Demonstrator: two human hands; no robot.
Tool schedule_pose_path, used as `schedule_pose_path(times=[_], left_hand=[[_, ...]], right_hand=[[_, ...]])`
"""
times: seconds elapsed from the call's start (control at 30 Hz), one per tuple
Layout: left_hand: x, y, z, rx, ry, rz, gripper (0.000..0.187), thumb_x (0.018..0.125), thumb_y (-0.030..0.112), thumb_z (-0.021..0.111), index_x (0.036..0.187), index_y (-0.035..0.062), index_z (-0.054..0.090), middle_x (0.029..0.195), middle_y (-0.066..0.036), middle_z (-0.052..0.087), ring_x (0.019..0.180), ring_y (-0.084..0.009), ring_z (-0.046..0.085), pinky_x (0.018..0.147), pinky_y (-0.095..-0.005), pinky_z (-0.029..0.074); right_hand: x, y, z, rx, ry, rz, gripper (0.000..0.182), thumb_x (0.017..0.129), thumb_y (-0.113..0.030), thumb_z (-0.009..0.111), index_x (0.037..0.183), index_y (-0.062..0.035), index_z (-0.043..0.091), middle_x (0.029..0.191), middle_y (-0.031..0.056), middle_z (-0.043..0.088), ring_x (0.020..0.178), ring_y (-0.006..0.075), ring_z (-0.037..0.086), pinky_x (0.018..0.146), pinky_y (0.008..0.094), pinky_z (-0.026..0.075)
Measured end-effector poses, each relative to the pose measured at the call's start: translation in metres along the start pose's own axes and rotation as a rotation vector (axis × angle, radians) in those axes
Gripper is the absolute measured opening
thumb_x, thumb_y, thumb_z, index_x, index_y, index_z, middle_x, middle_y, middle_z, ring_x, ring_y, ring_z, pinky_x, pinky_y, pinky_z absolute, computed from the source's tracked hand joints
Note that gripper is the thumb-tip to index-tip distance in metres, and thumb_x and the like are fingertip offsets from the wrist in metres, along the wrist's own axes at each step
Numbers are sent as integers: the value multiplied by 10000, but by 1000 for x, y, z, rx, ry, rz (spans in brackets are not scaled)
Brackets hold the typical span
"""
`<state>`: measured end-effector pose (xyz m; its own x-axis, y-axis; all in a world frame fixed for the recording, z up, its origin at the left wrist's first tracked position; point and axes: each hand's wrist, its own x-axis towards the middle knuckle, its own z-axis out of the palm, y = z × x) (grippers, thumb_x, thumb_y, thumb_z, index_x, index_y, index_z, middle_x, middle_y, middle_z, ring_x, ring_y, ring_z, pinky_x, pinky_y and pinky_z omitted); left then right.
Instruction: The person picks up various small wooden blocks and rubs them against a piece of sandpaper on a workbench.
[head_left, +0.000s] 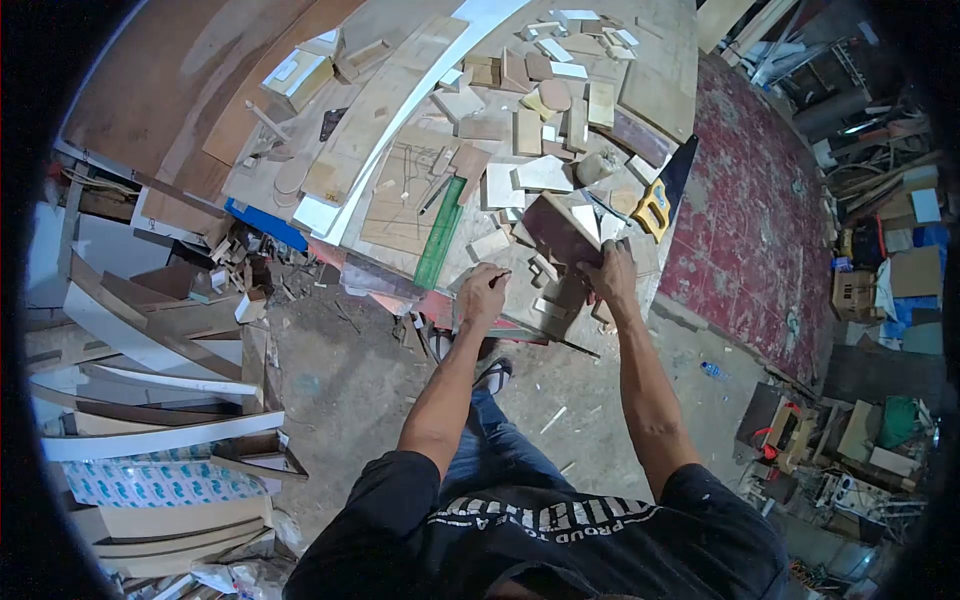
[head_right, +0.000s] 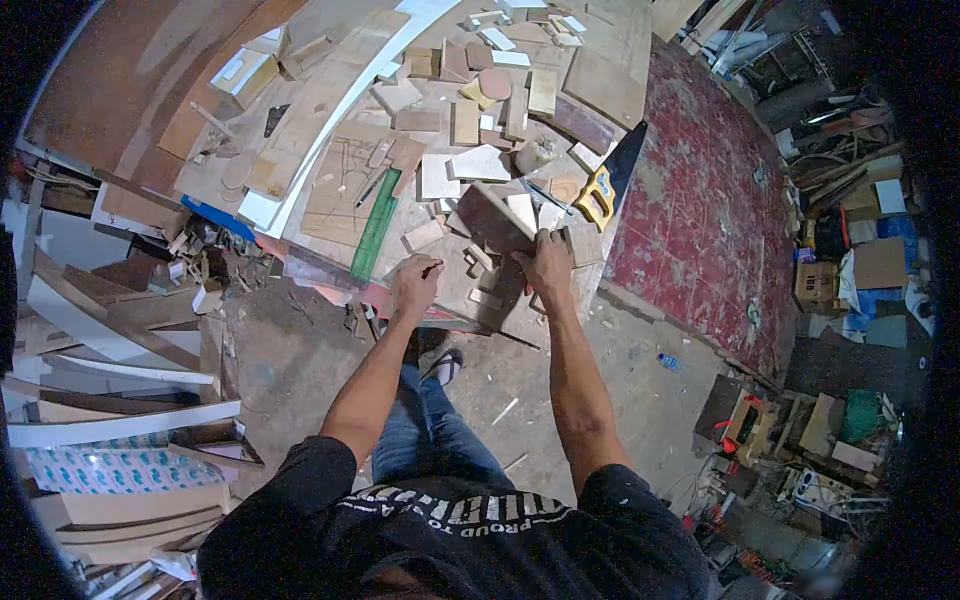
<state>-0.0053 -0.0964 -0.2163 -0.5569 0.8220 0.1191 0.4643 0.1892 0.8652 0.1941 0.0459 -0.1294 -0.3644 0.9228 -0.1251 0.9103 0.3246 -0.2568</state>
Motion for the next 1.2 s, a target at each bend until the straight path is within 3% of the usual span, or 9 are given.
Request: schedule_pose_path(times=[0.1, 0.3, 0.5, 0.7, 0.77, 0.9, 0.97, 1.1, 1.2], left_hand=[[0, -2, 0, -8, 3, -10, 116, 793, 169, 695, 894, 131, 738, 914, -66, 674, 848, -295, 642, 740, -369, 504], [-3, -15, 6, -87, -151, -307, 95, 814, 188, 682, 862, 119, 726, 868, -112, 678, 805, -318, 660, 666, -379, 518], [-2, -25, 15, -94, 63, 57, 124, 827, 209, 673, 876, 104, 717, 910, -124, 678, 839, -320, 667, 700, -385, 519], [-3, -14, 11, 225, -60, -280, 158, 813, 242, 677, 906, 120, 719, 920, -113, 687, 856, -351, 656, 725, -427, 520], [-4, -14, 8, -58, 29, -17, 175, 809, 255, 676, 932, 139, 722, 902, -156, 688, 860, -367, 657, 731, -444, 523], [1, -26, 19, 334, -14, -237, 187, 813, 233, 660, 971, 152, 717, 916, -124, 696, 857, -338, 666, 724, -423, 525], [-6, -79, 45, -286, -56, -518, 200, 801, 238, 676, 976, 153, 720, 933, -109, 696, 864, -332, 660, 729, -405, 524], [-3, -17, 8, -62, 38, 25, 225, 800, 270, 690, 970, 127, 724, 967, -96, 693, 897, -311, 655, 744, -388, 520], [-6, 3, 1, 55, -36, -146, 214, 816, 237, 688, 996, 127, 725, 964, -91, 695, 909, -305, 655, 769, -376, 519]], right_hand=[[-38, -21, -12, 206, 128, -108, 368, 830, -298, 706, 948, -6, 517, 745, 236, 612, 723, 427, 615, 618, 509, 445], [-125, -48, 31, 252, 50, -98, 256, 879, -216, 633, 981, -46, 470, 750, 225, 610, 670, 442, 604, 567, 525, 439], [-136, -62, 16, 334, 171, -69, 272, 898, -254, 618, 1029, -44, 506, 666, 198, 598, 644, 405, 615, 536, 491, 447], [-146, -55, 31, 318, 169, -103, 279, 905, -243, 603, 1050, -27, 502, 698, 210, 602, 646, 426, 605, 556, 502, 447], [-145, -62, 28, 371, 230, -91, 262, 902, -243, 594, 994, -33, 470, 721, 215, 607, 665, 425, 608, 562, 506, 448], [-128, -49, 47, 226, -24, -86, 249, 886, -208, 612, 958, -32, 452, 730, 210, 604, 674, 417, 603, 564, 495, 447], [-138, -54, 39, 247, 21, -114, 244, 887, -204, 612, 949, -30, 452, 742, 218, 610, 683, 421, 608, 565, 495, 450], [-143, -74, 6, 453, 347, -123, 258, 887, -219, 617, 919, -34, 441, 725, 210, 594, 671, 416, 604, 565, 493, 446], [-143, -48, 41, 345, 180, -89, 253, 878, -220, 642, 984, -21, 528, 707, 196, 575, 660, 409, 595, 552, 482, 437]])
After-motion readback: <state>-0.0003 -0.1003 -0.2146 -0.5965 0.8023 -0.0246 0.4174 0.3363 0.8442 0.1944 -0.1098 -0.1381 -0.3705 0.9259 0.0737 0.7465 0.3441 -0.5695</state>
